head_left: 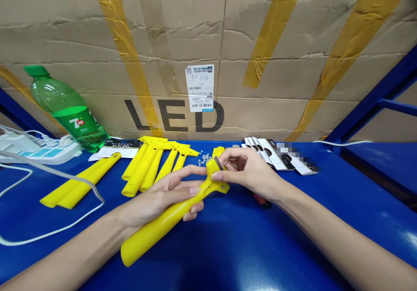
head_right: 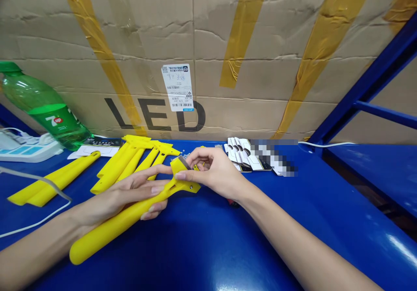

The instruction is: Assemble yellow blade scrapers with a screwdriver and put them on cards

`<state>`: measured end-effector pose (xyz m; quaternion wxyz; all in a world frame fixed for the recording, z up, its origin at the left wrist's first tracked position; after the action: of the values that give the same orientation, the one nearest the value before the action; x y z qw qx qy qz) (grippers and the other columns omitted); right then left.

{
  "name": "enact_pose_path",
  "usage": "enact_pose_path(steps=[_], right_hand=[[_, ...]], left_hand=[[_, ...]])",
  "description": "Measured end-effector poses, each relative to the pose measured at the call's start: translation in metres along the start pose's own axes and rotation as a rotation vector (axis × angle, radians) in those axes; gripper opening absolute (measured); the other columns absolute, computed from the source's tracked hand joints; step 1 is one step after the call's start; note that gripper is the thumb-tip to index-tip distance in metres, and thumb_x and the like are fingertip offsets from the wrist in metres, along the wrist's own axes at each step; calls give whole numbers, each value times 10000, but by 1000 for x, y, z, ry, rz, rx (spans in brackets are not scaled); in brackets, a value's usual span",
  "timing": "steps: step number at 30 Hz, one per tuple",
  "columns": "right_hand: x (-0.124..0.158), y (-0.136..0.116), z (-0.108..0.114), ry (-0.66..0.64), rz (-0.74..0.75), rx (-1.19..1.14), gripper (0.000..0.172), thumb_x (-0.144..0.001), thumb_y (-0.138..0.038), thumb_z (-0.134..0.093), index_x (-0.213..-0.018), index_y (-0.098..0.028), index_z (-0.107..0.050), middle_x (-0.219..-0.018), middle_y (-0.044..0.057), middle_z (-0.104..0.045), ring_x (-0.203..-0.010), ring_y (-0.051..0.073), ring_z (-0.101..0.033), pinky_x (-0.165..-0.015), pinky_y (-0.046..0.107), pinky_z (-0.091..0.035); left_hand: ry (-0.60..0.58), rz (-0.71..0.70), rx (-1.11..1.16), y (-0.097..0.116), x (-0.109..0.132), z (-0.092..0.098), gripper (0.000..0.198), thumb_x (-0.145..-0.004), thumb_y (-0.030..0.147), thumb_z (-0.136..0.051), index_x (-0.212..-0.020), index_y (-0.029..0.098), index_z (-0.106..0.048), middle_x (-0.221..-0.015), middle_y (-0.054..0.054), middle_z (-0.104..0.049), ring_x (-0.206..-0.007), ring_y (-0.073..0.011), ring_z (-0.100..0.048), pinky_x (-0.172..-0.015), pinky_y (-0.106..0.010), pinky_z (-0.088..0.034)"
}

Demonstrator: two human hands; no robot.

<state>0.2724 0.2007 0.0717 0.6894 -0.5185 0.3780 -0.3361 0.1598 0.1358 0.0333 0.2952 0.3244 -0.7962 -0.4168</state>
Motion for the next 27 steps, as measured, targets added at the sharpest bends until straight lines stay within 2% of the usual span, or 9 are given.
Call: enact_pose_path(steps=[6, 9, 11, 13, 16, 19, 22, 24, 27], right_hand=[[3, -4, 3, 63, -6, -20, 450, -649, -397, -899, -973, -191, -664, -847, -7, -644, -615, 96, -467, -555, 250, -377], [8, -20, 28, 172, 41, 28, 485, -752, -486, -808, -1114, -216, -632, -1002, 51, -689, -727, 141, -575, -607, 269, -429], [17, -29, 55, 313, 46, 273, 340, -856, -537, -685, -934, -211, -625, -866, 42, -682, -681, 154, -576, -574, 278, -398], [29, -32, 75, 395, -10, 724, 359, -855, -543, -679, -753, -225, -545, -639, 4, -610, -554, 153, -514, -518, 285, -325], [39, -8, 73, 247, -151, 1054, 437, -768, -600, -741, -747, -245, -486, -554, -5, -596, -491, 177, -521, -487, 290, -285], [44, 14, 57, 157, -216, 1129, 443, -753, -572, -746, -746, -256, -435, -555, -4, -575, -490, 184, -508, -471, 286, -265], [42, 13, 48, 194, -165, 1143, 317, -787, -320, -690, -718, -254, -389, -591, -11, -553, -505, 163, -471, -485, 292, -269], [42, 5, 48, 201, -92, 1052, 261, -808, -231, -628, -715, -251, -385, -605, -21, -555, -518, 152, -469, -502, 293, -302], [50, -7, 62, 214, -25, 799, 128, -856, -286, -647, -846, -243, -526, -738, 7, -670, -610, 171, -585, -543, 294, -404]], left_hand=[[46, -11, 17, -2, -3, 4, 476, -944, 202, -646, -1373, 208, -440, -706, -6, -605, -652, -115, -564, -608, -230, -388], [79, -33, 52, -1, -3, 9, 514, -914, 199, -685, -1369, 198, -445, -704, -17, -611, -655, -127, -573, -592, -231, -379], [142, -65, 89, 2, -2, 17, 561, -891, 182, -708, -1383, 200, -437, -704, -18, -615, -648, -132, -583, -587, -232, -381], [215, -102, 124, 5, -1, 26, 597, -875, 157, -714, -1399, 202, -432, -724, -21, -620, -652, -139, -597, -590, -238, -392], [290, -131, 146, 6, -2, 32, 631, -860, 138, -717, -1420, 201, -432, -736, -18, -610, -640, -141, -596, -581, -243, -395], [316, -130, 145, 3, -3, 32, 664, -848, 144, -729, -1434, 202, -424, -713, -8, -594, -606, -135, -579, -562, -239, -388], [323, -115, 144, 3, -3, 31, 665, -849, 135, -727, -1434, 222, -421, -699, -4, -584, -614, -138, -578, -568, -232, -395], [330, -91, 138, 3, -2, 32, 655, -863, 126, -711, -1435, 238, -412, -693, -3, -578, -614, -136, -574, -567, -224, -392], [344, -94, 126, 6, 0, 34, 652, -883, 118, -675, -1454, 241, -385, -700, -19, -592, -592, -128, -556, -543, -210, -374]])
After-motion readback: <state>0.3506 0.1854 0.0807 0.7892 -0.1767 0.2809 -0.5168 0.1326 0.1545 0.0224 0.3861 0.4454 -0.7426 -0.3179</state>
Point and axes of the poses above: each hand's wrist, its own x-axis away from the middle knuckle, its own z-axis out of the back of the hand, y = z × x, the point moved 10 cm from there along -x, towards the middle knuckle
